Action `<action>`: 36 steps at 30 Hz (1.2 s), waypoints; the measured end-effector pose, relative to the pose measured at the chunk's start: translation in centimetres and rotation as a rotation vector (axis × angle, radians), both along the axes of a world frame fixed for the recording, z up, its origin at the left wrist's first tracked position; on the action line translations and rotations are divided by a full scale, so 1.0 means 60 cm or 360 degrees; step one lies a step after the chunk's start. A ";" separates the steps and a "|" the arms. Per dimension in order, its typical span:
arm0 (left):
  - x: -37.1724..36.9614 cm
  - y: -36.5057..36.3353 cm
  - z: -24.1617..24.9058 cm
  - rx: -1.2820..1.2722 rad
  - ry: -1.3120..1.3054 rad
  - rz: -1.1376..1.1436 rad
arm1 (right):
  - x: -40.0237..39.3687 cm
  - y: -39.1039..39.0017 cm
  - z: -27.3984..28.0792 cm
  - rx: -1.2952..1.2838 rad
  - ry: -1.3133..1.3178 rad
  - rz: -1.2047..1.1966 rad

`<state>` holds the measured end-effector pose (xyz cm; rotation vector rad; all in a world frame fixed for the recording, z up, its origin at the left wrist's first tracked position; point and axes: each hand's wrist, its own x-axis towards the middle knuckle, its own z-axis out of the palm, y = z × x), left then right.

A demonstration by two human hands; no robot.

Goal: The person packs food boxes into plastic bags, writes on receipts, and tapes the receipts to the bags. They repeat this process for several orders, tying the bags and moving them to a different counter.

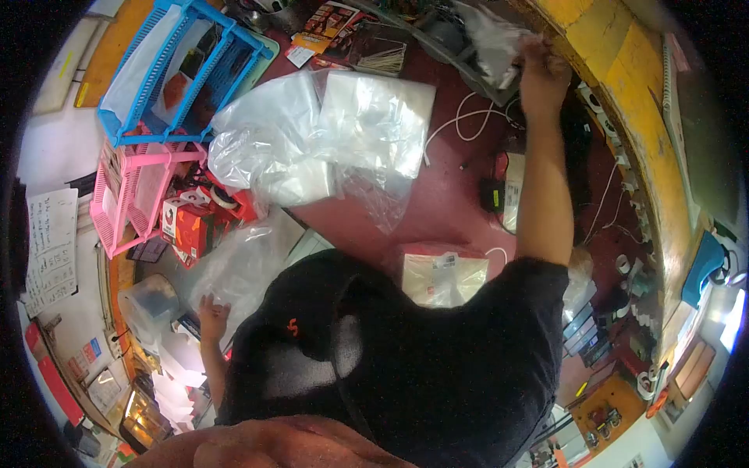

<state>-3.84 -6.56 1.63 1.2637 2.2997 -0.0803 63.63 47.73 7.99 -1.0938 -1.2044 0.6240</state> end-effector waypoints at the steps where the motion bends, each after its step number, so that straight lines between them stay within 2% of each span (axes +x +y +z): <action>1: 0.075 0.065 0.086 0.0078 0.0035 -0.0145 | -0.060 -0.045 0.044 0.0010 0.0103 0.0089; 2: 0.125 0.109 0.145 0.0223 -0.0100 -0.0187 | -0.126 -0.098 0.087 0.0010 0.0208 0.0184; 3: 0.164 0.148 0.193 0.0368 -0.0229 -0.0220 | -0.184 -0.148 0.118 0.0182 -0.0008 0.0218; 4: 0.190 0.182 0.234 0.0436 -0.0305 -0.0353 | -0.230 -0.199 0.144 0.0415 -0.0421 0.0370; 5: 0.212 0.213 0.266 0.0496 -0.0372 -0.0476 | -0.248 -0.231 0.087 0.0865 -0.0564 0.0699; 6: 0.234 0.243 0.289 0.0636 -0.0377 -0.0589 | -0.298 -0.273 0.106 0.0799 -0.0891 0.1080; 7: 0.251 0.258 0.312 0.0741 -0.0368 -0.0694 | -0.372 -0.307 0.101 0.0775 -0.0799 0.1159; 9: 0.271 0.273 0.348 0.0820 -0.0538 -0.0714 | -0.513 -0.368 0.091 0.0954 -0.0446 0.1947; 10: 0.279 0.286 0.365 0.0792 -0.0486 -0.0666 | -0.565 -0.383 0.063 0.0945 -0.0838 0.2022; 11: 0.283 0.301 0.378 0.0989 -0.0321 -0.0827 | -0.608 -0.390 0.028 0.0935 -0.1257 0.2063; 12: 0.281 0.305 0.386 0.1184 -0.0156 -0.1004 | -0.627 -0.393 0.007 0.0957 -0.1225 0.2083; 14: 0.254 0.283 0.376 0.1048 -0.0088 -0.0886 | -0.641 -0.389 -0.018 0.0667 -0.1649 0.2023; 15: 0.236 0.275 0.361 0.0937 -0.0060 -0.0795 | -0.629 -0.388 -0.012 0.0664 -0.1666 0.2011; 17: 0.205 0.237 0.322 0.0937 -0.0029 -0.0724 | -0.560 -0.366 0.022 0.0300 -0.0991 0.2173; 18: 0.195 0.224 0.295 0.0912 0.0027 -0.0642 | -0.517 -0.331 0.052 0.0089 -0.0994 0.2271; 20: 0.185 0.200 0.256 0.0862 -0.0022 -0.0494 | -0.422 -0.247 0.086 -0.0336 -0.0711 0.2025; 21: 0.178 0.185 0.229 0.0889 -0.0022 -0.0459 | -0.370 -0.197 0.057 -0.0423 -0.0651 0.1536; 22: 0.169 0.168 0.200 0.0908 -0.0002 -0.0414 | -0.306 -0.128 0.007 -0.0269 -0.0643 0.0808; 23: 0.157 0.151 0.173 0.0930 -0.0021 -0.0445 | -0.244 -0.077 -0.013 -0.0370 -0.0599 0.0294; 24: 0.150 0.133 0.145 0.0930 -0.0009 -0.0356 | -0.173 -0.031 -0.024 -0.0398 -0.1041 -0.0231; 25: 0.141 0.113 0.114 0.0919 0.0006 -0.0254 | -0.090 0.013 -0.067 -0.0445 -0.1541 -0.0501; 27: 0.118 0.076 0.057 0.0855 0.0075 -0.0194 | 0.033 0.087 -0.178 -0.0745 -0.2251 -0.0677; 28: 0.111 0.061 0.047 0.0778 0.0148 -0.0144 | 0.048 0.090 -0.181 -0.0738 -0.2244 -0.0664; 30: 0.121 0.047 0.051 0.0753 0.0139 -0.0083 | 0.056 0.089 -0.173 -0.1094 -0.2329 -0.0188; 33: 0.128 0.019 0.053 0.0710 0.0147 -0.0024 | 0.026 0.074 -0.101 -0.1301 -0.2177 -0.0230; 34: 0.127 0.008 0.054 0.0688 0.0171 -0.0039 | 0.033 0.081 -0.115 -0.1294 -0.2184 -0.0213; 36: 0.117 -0.018 0.057 0.0637 0.0196 -0.0025 | 0.071 0.096 -0.151 -0.0998 -0.2216 -0.0271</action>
